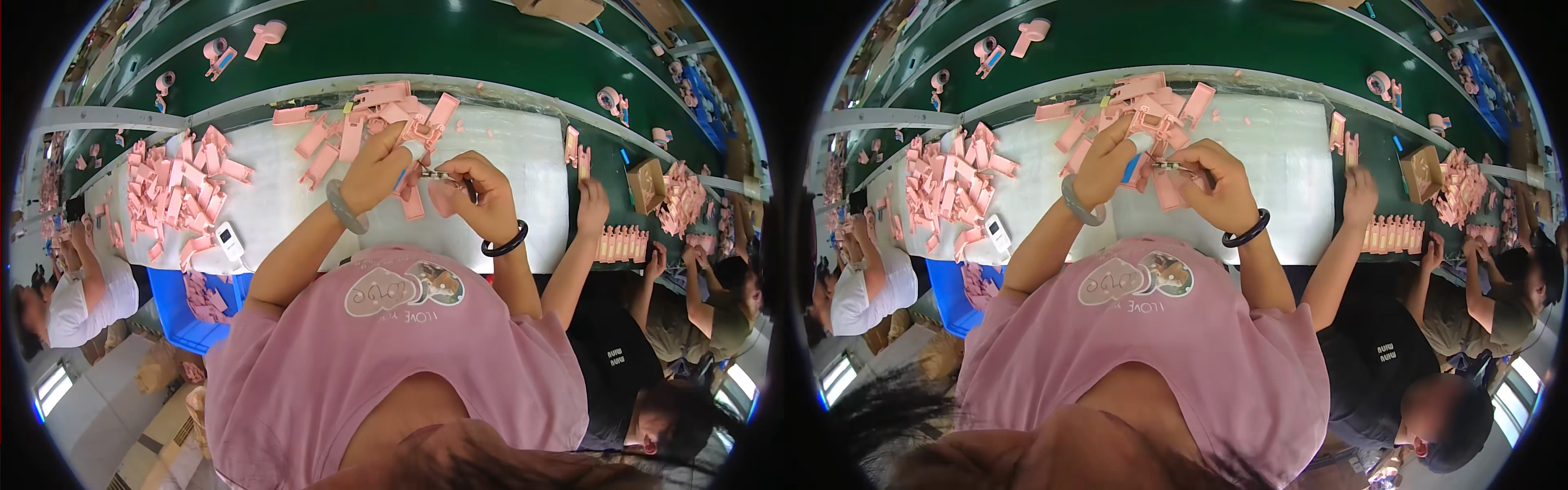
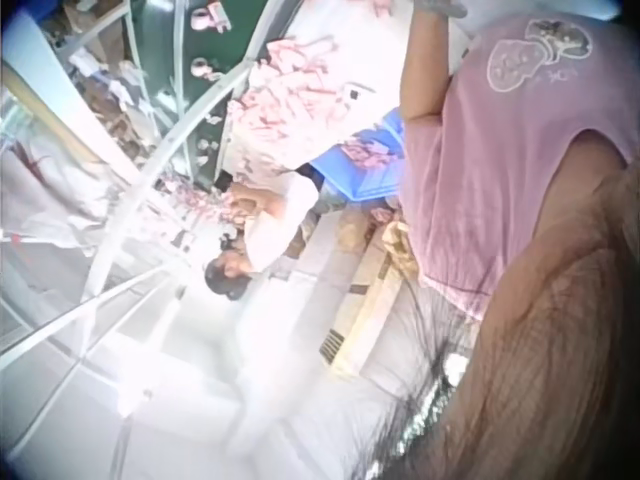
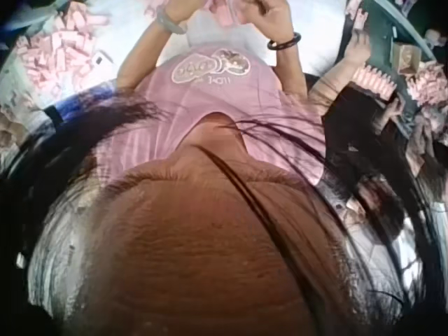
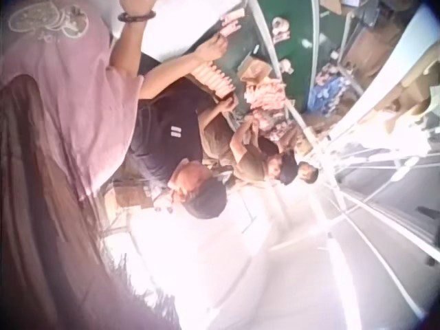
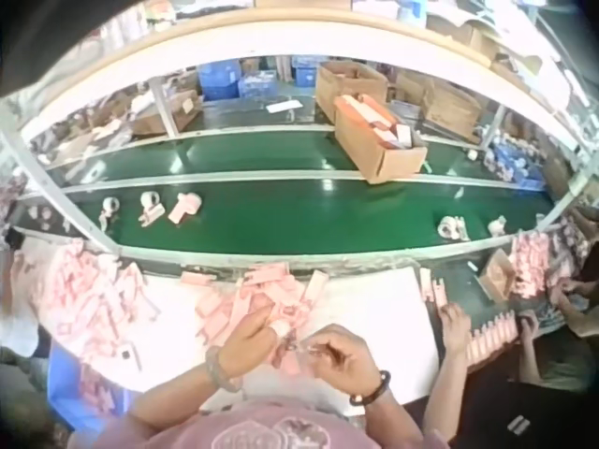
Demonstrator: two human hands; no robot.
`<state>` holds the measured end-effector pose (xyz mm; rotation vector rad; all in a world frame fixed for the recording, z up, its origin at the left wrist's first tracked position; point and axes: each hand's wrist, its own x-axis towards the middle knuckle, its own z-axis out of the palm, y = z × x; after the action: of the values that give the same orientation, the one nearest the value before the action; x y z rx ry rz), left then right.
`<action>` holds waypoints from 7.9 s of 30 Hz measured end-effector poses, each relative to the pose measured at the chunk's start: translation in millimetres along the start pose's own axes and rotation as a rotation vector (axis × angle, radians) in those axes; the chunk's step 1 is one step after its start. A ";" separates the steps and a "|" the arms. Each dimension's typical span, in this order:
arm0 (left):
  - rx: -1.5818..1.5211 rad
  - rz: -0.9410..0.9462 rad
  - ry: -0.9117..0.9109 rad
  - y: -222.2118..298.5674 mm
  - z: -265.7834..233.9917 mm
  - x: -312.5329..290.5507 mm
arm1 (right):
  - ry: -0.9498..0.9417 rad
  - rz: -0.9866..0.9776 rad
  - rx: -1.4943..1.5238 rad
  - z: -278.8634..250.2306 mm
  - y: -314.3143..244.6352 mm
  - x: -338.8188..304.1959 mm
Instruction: Assembling small pink portable fans on a factory assembly line.
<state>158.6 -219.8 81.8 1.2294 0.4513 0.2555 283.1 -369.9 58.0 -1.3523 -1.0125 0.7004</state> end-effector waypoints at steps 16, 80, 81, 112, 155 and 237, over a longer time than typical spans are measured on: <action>-0.054 -0.006 -0.026 -10.4 14.5 -16.1 | 0.423 -0.486 -0.585 20.8 -4.6 -8.4; 0.203 0.073 0.070 -38.1 -11.5 137.7 | 0.560 -0.104 -0.511 -114.8 144.2 41.5; 0.274 0.067 0.130 -50.6 -31.5 157.8 | 0.602 -0.176 -0.665 -140.1 162.7 52.2; 1.140 0.618 0.000 -47.6 12.0 115.6 | -0.109 0.091 0.936 -108.9 95.5 38.0; 0.498 0.306 -0.024 -38.5 -3.4 -11.2 | 0.248 -0.174 -0.541 2.6 -10.5 -17.3; 0.209 0.242 -0.130 -26.5 30.9 -37.9 | 0.257 -0.519 -0.586 4.7 -1.2 -19.0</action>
<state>138.1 -270.5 72.2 1.4979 0.2193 0.3382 270.6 -384.8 55.4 -1.5266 -1.3408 -0.1773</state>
